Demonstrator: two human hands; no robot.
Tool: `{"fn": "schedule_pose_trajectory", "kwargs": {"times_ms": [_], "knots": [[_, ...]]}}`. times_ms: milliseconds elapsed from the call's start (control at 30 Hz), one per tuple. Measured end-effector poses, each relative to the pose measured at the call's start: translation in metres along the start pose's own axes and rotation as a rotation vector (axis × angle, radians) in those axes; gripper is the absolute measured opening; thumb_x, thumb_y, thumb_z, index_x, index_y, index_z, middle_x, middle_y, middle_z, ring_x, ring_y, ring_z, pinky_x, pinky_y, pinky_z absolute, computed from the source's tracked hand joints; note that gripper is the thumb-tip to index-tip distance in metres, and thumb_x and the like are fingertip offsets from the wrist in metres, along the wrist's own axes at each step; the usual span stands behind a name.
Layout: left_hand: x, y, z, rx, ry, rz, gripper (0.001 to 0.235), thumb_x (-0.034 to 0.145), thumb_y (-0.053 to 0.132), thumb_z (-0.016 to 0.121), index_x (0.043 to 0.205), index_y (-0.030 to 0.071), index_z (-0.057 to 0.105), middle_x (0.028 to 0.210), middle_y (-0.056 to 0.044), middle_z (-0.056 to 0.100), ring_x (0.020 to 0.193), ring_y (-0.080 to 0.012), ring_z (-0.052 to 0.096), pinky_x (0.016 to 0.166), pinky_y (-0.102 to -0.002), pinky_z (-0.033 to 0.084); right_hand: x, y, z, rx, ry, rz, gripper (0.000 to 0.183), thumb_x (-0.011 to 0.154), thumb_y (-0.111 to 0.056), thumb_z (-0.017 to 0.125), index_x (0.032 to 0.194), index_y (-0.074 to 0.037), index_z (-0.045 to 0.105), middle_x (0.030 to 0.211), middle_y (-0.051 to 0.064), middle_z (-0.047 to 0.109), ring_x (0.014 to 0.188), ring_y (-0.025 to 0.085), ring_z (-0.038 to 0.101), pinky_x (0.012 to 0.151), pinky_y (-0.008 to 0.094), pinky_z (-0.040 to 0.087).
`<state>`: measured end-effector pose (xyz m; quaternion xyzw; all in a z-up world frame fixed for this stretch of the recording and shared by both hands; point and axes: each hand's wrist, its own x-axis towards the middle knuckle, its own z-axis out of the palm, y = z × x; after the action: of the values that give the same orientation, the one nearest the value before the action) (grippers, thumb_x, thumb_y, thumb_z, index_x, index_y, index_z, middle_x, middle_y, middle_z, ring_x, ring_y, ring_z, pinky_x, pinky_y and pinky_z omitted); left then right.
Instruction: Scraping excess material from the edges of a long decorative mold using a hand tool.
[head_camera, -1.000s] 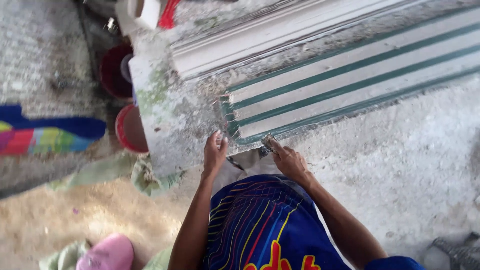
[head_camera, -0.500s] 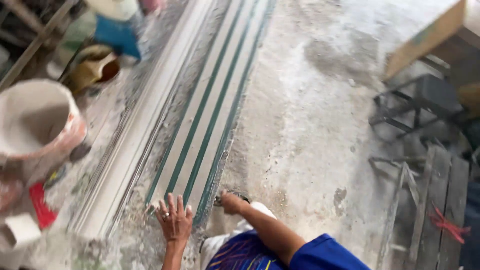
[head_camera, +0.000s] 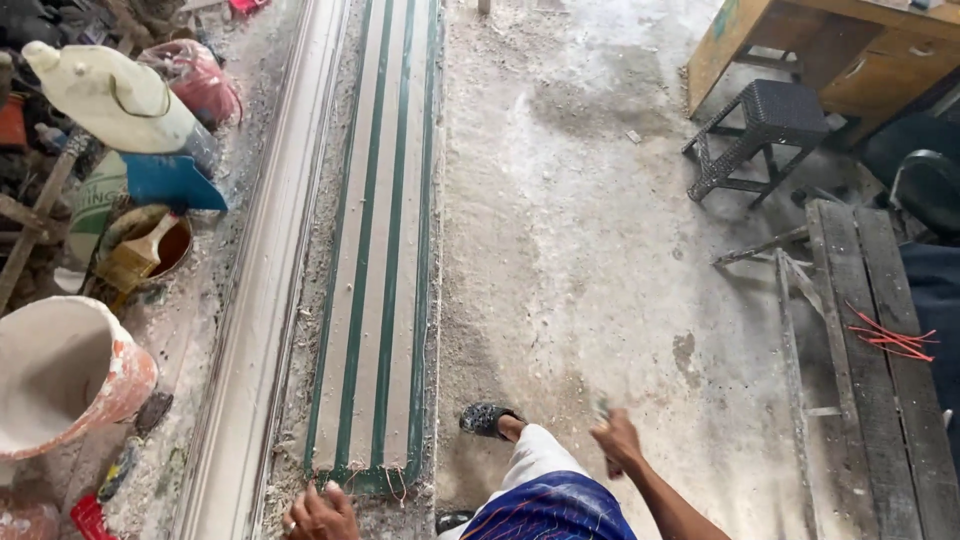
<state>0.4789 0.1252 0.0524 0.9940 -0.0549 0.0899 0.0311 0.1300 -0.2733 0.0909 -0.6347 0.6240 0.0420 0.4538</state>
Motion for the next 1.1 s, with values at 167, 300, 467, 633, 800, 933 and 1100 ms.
{"fn": "schedule_pose_trajectory", "kwargs": {"times_ms": [167, 300, 467, 633, 800, 933, 1100], "knots": [[0.027, 0.028, 0.006, -0.062, -0.177, 0.394, 0.084, 0.094, 0.068, 0.019, 0.165, 0.022, 0.017, 0.174, -0.011, 0.012, 0.159, -0.0383, 0.015, 0.122, -0.053, 0.022, -0.023, 0.096, -0.014, -0.349, 0.035, 0.441, 0.052, 0.081, -0.024, 0.061, 0.129, -0.006, 0.049, 0.112, 0.019, 0.076, 0.096, 0.035, 0.078, 0.078, 0.041, 0.062], [0.013, 0.013, 0.032, 0.007, -0.458, 0.171, 0.088, 0.093, 0.078, -0.001, 0.162, 0.025, 0.009, 0.173, -0.007, 0.001, 0.158, -0.0341, 0.005, 0.126, -0.053, 0.000, -0.028, 0.121, 0.003, -0.360, -0.008, 0.458, 0.056, 0.080, -0.028, 0.063, 0.130, -0.007, 0.047, 0.108, 0.017, 0.079, 0.090, 0.031, 0.080, 0.072, 0.038, 0.061], [-0.034, -0.032, 0.003, -0.047, 0.149, 0.047, 0.049, 0.110, 0.050, 0.055, 0.082, 0.020, 0.081, 0.123, -0.012, 0.075, 0.138, -0.0372, 0.061, 0.117, -0.070, 0.025, 0.026, 0.182, 0.026, -0.222, -0.034, 0.244, 0.054, 0.083, -0.050, 0.064, 0.126, -0.018, 0.057, 0.123, 0.020, 0.071, 0.114, 0.039, 0.065, 0.093, 0.040, 0.049], [0.013, -0.049, 0.006, -0.435, 0.125, -0.263, 0.044, 0.087, 0.027, 0.064, 0.118, -0.004, 0.064, 0.119, -0.027, 0.063, 0.112, -0.0454, 0.056, 0.094, -0.058, 0.040, 0.079, 0.219, 0.012, -0.330, -0.038, 0.072, 0.042, 0.088, -0.026, 0.058, 0.128, -0.011, 0.060, 0.114, 0.020, 0.074, 0.109, 0.038, 0.068, 0.093, 0.041, 0.050], [0.043, 0.012, -0.052, -0.490, -0.121, -0.102, 0.074, 0.104, 0.054, 0.027, 0.152, -0.001, 0.039, 0.162, -0.030, 0.033, 0.150, -0.0421, 0.035, 0.121, -0.055, 0.032, 0.030, 0.108, -0.020, -0.272, -0.007, 0.200, 0.060, 0.082, -0.029, 0.078, 0.134, -0.005, 0.059, 0.118, 0.020, 0.075, 0.105, 0.033, 0.071, 0.090, 0.038, 0.050], [-0.019, 0.045, -0.035, -0.287, -0.448, 0.112, 0.085, 0.101, 0.063, 0.013, 0.160, 0.003, 0.020, 0.166, -0.032, 0.008, 0.154, -0.0486, 0.011, 0.125, -0.059, 0.009, -0.011, 0.051, -0.037, -0.250, -0.023, 0.160, 0.028, 0.079, -0.015, 0.065, 0.102, -0.002, 0.057, 0.070, 0.018, 0.064, 0.056, 0.029, 0.057, 0.049, 0.041, 0.038], [-0.075, 0.072, -0.105, -0.414, -0.303, 0.400, 0.042, 0.105, 0.041, 0.039, 0.107, 0.008, 0.065, 0.055, -0.004, 0.065, 0.058, -0.0221, 0.069, 0.106, -0.061, 0.042, -0.028, 0.017, -0.037, -0.109, -0.017, 0.217, 0.048, 0.087, -0.006, 0.061, 0.132, 0.007, 0.052, 0.073, 0.027, 0.063, 0.036, 0.026, 0.044, 0.023, 0.039, 0.027]]}}
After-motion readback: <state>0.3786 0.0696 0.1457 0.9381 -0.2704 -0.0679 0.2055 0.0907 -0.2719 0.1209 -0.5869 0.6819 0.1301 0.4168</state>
